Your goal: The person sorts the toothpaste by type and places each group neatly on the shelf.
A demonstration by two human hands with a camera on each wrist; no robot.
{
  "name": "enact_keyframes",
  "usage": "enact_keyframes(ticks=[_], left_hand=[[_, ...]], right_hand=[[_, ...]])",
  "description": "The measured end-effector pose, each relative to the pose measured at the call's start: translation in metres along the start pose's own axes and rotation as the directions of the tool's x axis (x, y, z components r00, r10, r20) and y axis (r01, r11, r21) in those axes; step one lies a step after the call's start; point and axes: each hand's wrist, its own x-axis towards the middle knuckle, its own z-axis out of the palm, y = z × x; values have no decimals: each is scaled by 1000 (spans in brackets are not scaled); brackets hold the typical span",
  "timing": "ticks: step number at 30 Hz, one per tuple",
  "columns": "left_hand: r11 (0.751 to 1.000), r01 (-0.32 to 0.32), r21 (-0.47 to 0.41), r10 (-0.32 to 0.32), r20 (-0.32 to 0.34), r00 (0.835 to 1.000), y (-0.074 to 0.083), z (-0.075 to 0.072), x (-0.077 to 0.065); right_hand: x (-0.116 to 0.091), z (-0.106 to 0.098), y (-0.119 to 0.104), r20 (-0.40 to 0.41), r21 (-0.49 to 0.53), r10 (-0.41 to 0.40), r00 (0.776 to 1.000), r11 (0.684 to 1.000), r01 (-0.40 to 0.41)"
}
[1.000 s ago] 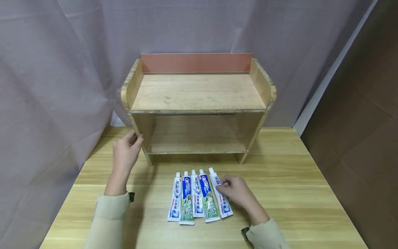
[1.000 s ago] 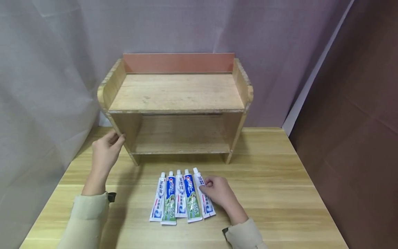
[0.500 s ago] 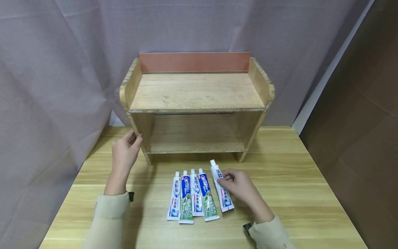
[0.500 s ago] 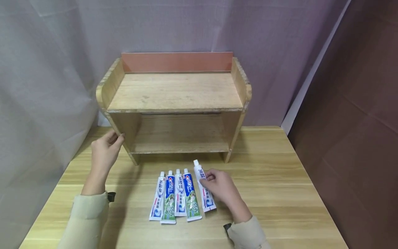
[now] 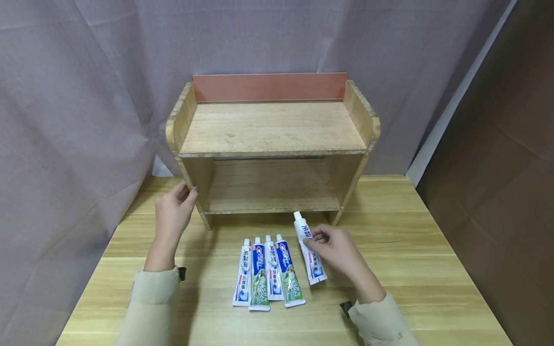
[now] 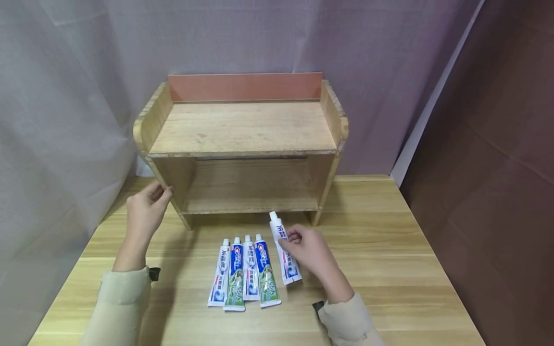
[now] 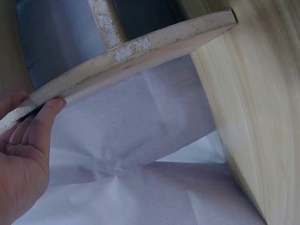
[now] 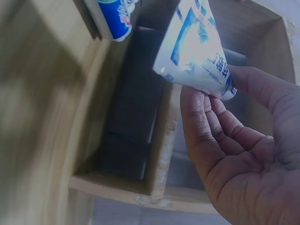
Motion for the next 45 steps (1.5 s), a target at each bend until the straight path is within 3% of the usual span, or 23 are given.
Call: enact_keyframes(ticks=[9, 16, 45], left_hand=[[1000, -7, -4, 7, 8, 1000, 0, 0, 0], [1000, 10, -5, -10, 10, 1000, 0, -1, -1], [1000, -2, -20, 2, 0, 1000, -1, 1, -1]], right_hand=[[2, -12, -13, -18, -6, -15, 1000, 1000, 15], [5, -19, -20, -48, 39, -72, 996, 997, 74], [20, -50, -61, -135, 5, -209, 968, 977, 212]])
